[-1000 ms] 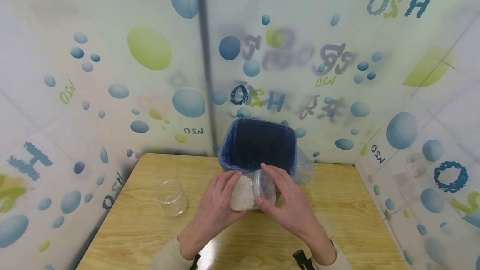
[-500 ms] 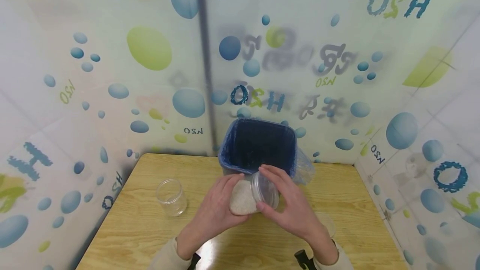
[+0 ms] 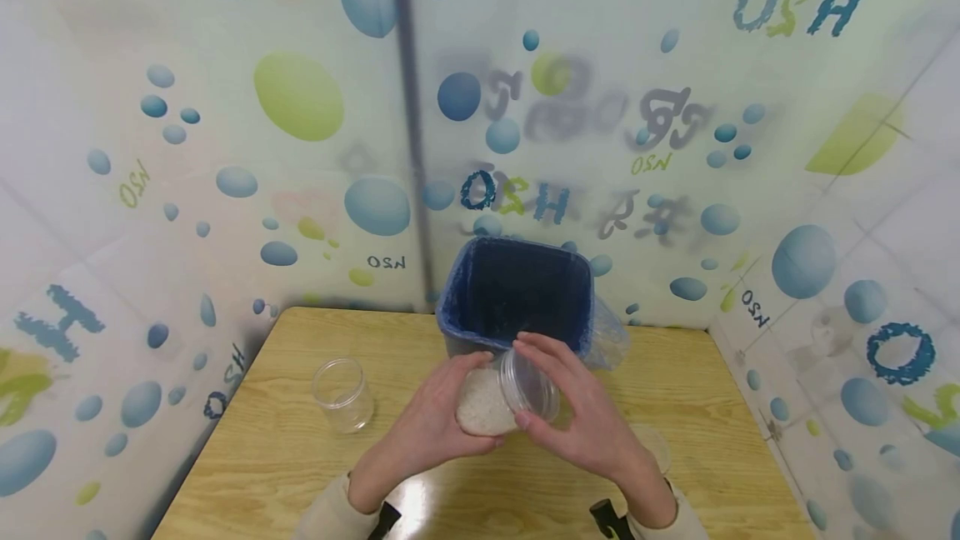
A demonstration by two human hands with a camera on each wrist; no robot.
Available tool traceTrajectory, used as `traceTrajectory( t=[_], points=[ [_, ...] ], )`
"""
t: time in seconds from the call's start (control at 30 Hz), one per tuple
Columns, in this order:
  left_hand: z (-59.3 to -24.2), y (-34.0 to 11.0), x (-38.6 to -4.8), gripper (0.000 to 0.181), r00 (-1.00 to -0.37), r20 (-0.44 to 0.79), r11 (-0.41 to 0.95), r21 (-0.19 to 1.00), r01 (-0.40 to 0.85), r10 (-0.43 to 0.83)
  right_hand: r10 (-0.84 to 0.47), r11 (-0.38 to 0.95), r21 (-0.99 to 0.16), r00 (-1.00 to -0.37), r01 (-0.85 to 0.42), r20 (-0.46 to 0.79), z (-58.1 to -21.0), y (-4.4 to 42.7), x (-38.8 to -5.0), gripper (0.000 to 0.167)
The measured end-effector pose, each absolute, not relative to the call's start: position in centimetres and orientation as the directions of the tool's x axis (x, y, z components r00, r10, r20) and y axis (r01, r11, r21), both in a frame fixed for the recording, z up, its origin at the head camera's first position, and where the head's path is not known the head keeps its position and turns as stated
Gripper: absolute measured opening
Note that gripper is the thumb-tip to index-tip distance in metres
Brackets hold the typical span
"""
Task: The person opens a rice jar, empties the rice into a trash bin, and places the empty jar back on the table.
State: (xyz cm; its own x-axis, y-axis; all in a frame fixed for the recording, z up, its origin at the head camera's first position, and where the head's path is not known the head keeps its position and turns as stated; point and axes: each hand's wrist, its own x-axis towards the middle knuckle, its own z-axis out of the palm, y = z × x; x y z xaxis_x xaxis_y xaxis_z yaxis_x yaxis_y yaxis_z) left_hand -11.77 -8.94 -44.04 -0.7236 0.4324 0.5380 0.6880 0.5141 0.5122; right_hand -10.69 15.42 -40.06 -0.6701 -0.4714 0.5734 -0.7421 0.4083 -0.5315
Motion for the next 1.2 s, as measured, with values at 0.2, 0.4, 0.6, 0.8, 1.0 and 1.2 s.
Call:
traceTrajectory(
  t=[0.2, 0.4, 0.6, 0.8, 1.0, 1.2],
  points=[
    [-44.11, -8.87, -11.72, 0.099, -0.721, 0.548, 0.508, 0.515, 0.690, 0.424, -0.473, 0.404, -0.536, -0.671, -0.741, 0.572, -40.04, 15.46, -10.67, 0.069],
    [-44.39, -8.50, -11.88, 0.098, -0.606, 0.693, 0.594, 0.312, 0.741, 0.391, -0.405, 0.451, -0.567, -0.725, -0.689, 0.558, -40.14, 15.30, -10.60, 0.073],
    [-44.48, -8.48, -12.16, 0.100, -0.502, 0.782, 0.666, 0.156, 0.730, 0.368, -0.344, 0.519, -0.602, -0.793, -0.607, 0.503, -40.09, 14.99, -10.40, 0.078],
    [-44.45, -8.50, -12.00, 0.097, -0.513, 0.767, 0.676, 0.142, 0.723, 0.386, -0.328, 0.554, -0.613, -0.824, -0.563, 0.462, -39.65, 14.75, -10.12, 0.077],
    [-44.59, -8.52, -12.10, 0.102, -0.500, 0.780, 0.673, 0.141, 0.726, 0.376, -0.338, 0.536, -0.598, -0.801, -0.596, 0.495, -39.90, 14.76, -10.33, 0.065],
    [-44.85, -8.58, -11.95, 0.099, -0.563, 0.739, 0.661, 0.216, 0.719, 0.371, -0.365, 0.520, -0.571, -0.770, -0.635, 0.524, -40.07, 14.95, -10.53, 0.061]
  ],
)
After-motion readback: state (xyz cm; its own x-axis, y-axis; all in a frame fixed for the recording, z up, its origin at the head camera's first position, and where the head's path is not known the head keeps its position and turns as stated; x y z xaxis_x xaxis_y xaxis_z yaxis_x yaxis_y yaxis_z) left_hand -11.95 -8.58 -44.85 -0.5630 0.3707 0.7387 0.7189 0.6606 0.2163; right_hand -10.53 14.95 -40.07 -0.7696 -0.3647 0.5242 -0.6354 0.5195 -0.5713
